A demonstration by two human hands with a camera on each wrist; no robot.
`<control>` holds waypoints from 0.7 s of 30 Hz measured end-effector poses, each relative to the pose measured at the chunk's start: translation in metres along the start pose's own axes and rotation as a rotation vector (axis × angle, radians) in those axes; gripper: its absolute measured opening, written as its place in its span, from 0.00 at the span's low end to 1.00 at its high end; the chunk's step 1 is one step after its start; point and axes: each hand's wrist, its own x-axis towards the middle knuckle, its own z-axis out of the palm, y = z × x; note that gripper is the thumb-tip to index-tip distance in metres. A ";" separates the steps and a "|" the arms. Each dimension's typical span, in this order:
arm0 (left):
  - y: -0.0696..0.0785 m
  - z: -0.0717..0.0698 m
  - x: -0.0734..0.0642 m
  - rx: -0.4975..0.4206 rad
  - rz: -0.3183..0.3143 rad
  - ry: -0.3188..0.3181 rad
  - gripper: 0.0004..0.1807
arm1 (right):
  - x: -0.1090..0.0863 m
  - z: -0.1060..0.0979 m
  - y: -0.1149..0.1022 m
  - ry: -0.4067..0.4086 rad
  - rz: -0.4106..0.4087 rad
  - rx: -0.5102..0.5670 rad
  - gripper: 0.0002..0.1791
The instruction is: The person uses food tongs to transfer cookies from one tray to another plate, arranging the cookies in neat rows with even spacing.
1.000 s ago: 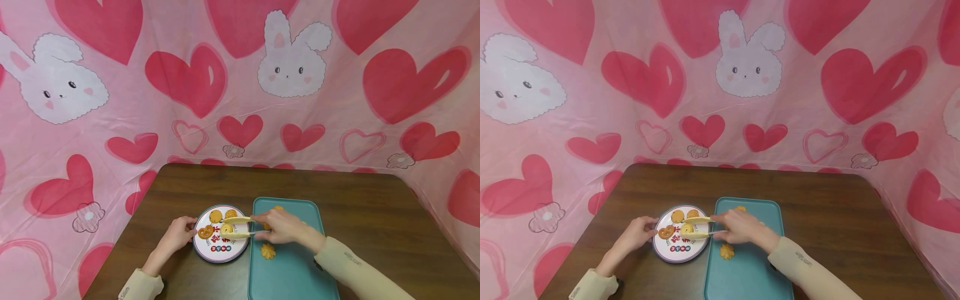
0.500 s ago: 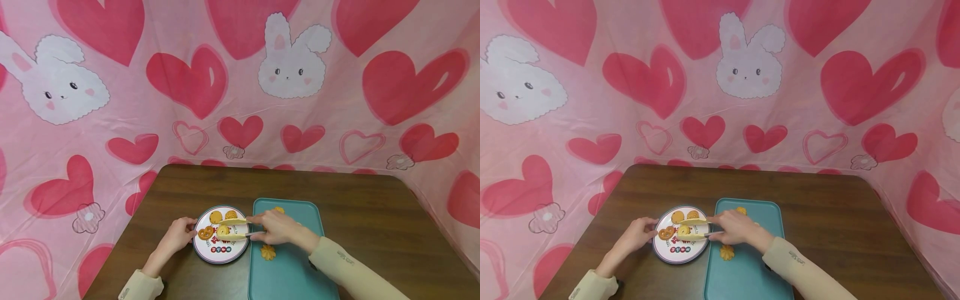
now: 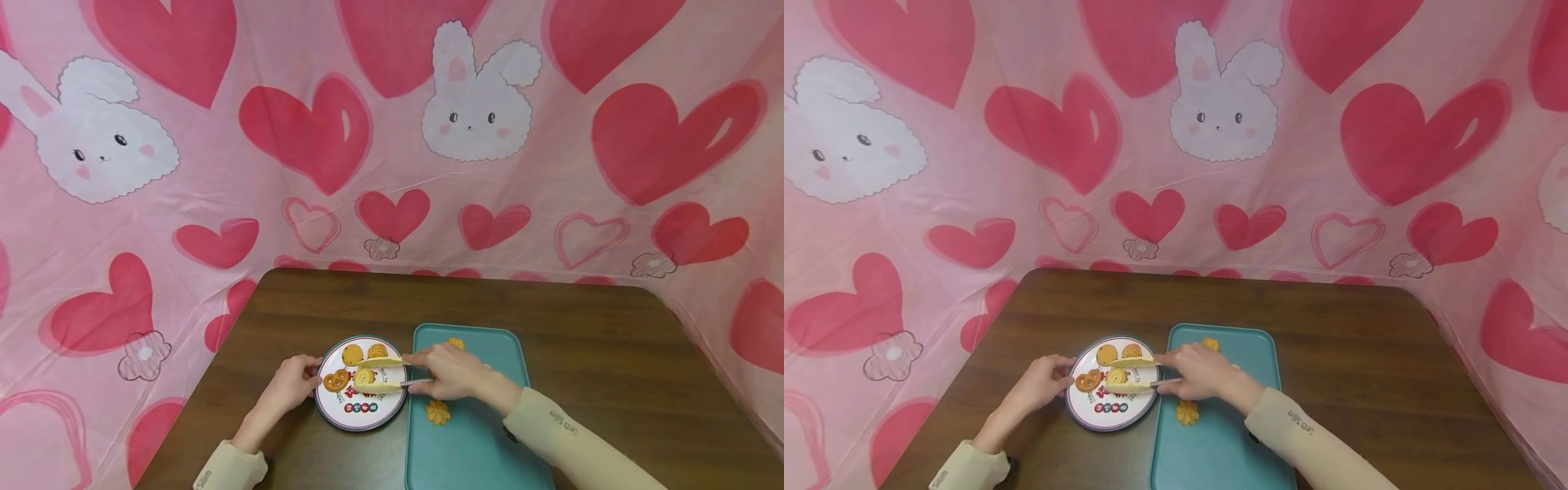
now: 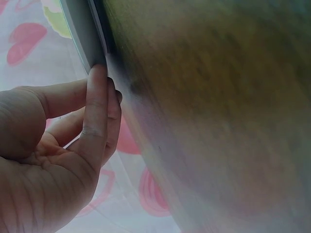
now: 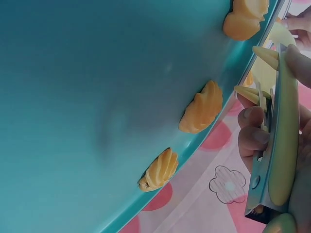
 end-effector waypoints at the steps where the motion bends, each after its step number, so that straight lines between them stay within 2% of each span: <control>1: 0.000 0.000 0.000 0.000 0.001 0.001 0.18 | 0.000 0.000 0.000 0.001 0.001 -0.004 0.32; 9: 0.000 0.000 -0.001 0.011 -0.008 -0.008 0.18 | -0.002 0.000 -0.001 0.000 0.014 -0.002 0.35; 21: 0.000 0.000 0.000 0.009 -0.009 -0.009 0.18 | -0.009 -0.004 0.000 0.035 -0.044 -0.036 0.34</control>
